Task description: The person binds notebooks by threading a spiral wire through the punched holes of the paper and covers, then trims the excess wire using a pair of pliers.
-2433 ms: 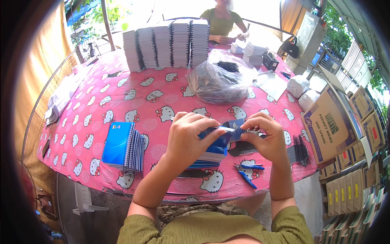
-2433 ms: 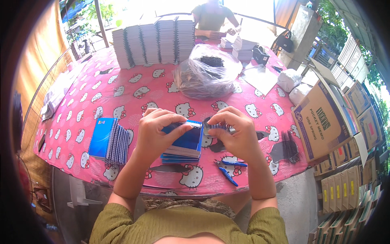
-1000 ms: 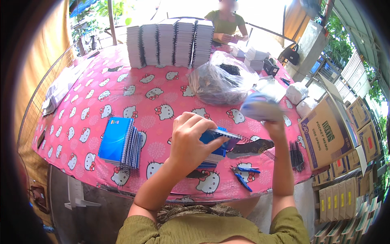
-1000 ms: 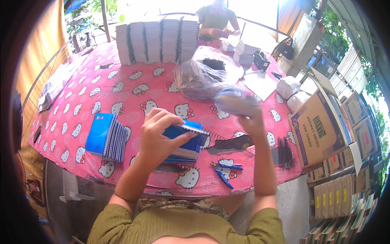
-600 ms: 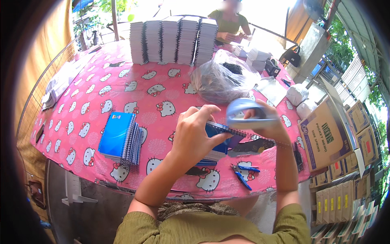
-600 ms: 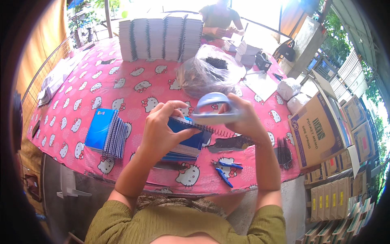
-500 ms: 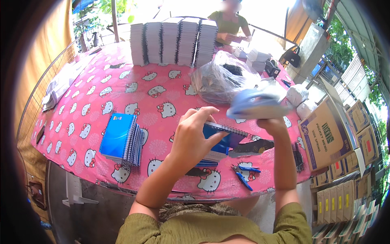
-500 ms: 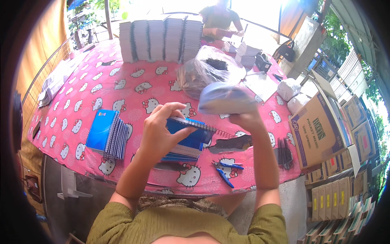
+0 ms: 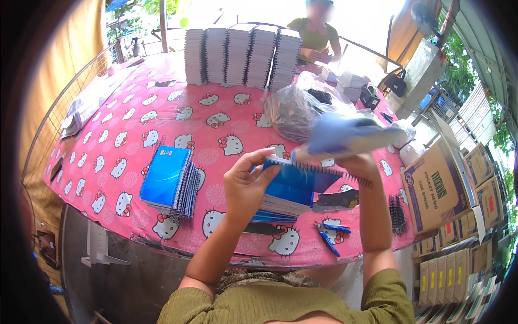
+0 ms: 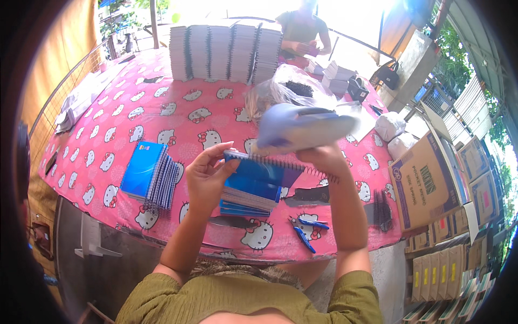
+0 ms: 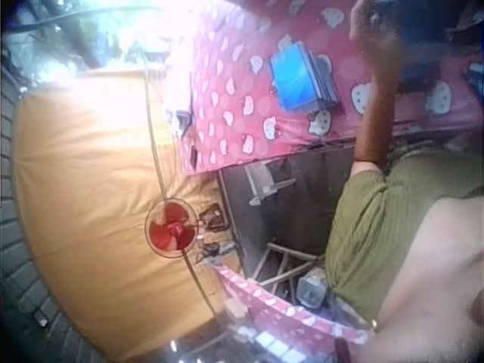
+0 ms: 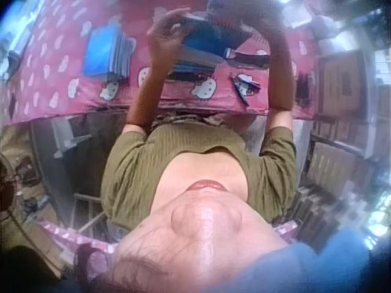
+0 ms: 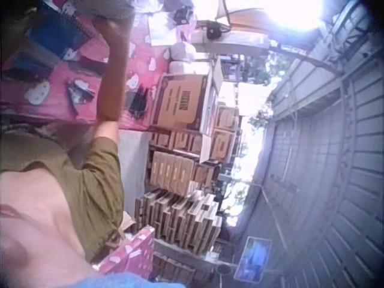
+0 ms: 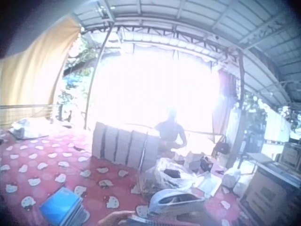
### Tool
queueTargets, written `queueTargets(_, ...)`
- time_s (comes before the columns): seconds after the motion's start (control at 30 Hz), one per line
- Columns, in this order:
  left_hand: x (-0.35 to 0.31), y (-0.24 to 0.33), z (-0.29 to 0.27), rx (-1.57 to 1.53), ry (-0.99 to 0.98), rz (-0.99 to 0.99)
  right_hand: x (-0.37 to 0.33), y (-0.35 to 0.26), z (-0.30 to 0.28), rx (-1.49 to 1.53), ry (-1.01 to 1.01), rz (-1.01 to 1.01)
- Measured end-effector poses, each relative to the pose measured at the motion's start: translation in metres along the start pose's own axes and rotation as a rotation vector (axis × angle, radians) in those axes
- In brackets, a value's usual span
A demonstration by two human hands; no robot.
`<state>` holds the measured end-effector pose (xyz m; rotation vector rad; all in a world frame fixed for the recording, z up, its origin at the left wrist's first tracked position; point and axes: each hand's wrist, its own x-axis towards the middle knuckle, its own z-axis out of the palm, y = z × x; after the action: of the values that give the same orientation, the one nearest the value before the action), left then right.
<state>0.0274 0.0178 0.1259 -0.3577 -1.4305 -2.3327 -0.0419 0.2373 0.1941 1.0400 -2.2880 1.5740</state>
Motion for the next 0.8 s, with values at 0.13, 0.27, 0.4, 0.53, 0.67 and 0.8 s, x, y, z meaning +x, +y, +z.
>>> queueTargets(0.13, -0.001, 0.004, -0.003, 0.131, 0.005, 0.015, 0.01, -0.001, 0.008, -0.195, -0.034, 0.083)
queueTargets(0.27, 0.005, 0.004, -0.002, 0.137, 0.009, 0.0, 0.003, 0.019, 0.0, 0.07, -0.011, 0.078)
queueTargets(0.4, 0.005, 0.003, -0.007, 0.102, -0.019, -0.037, 0.0, 0.028, 0.004, -0.599, 0.001, 0.199)
queueTargets(0.53, 0.01, 0.013, -0.002, 0.007, -0.051, -0.083, -0.051, 0.07, -0.002, -0.935, 0.174, 0.517)
queueTargets(0.67, 0.021, 0.017, 0.011, 0.328, -0.109, 0.301, -0.128, 0.114, -0.014, -0.997, 0.018, 0.656)
queueTargets(0.8, 0.0, 0.054, 0.025, 0.615, -0.179, 0.845, -0.178, 0.072, -0.003, -0.961, 0.137, 0.344)
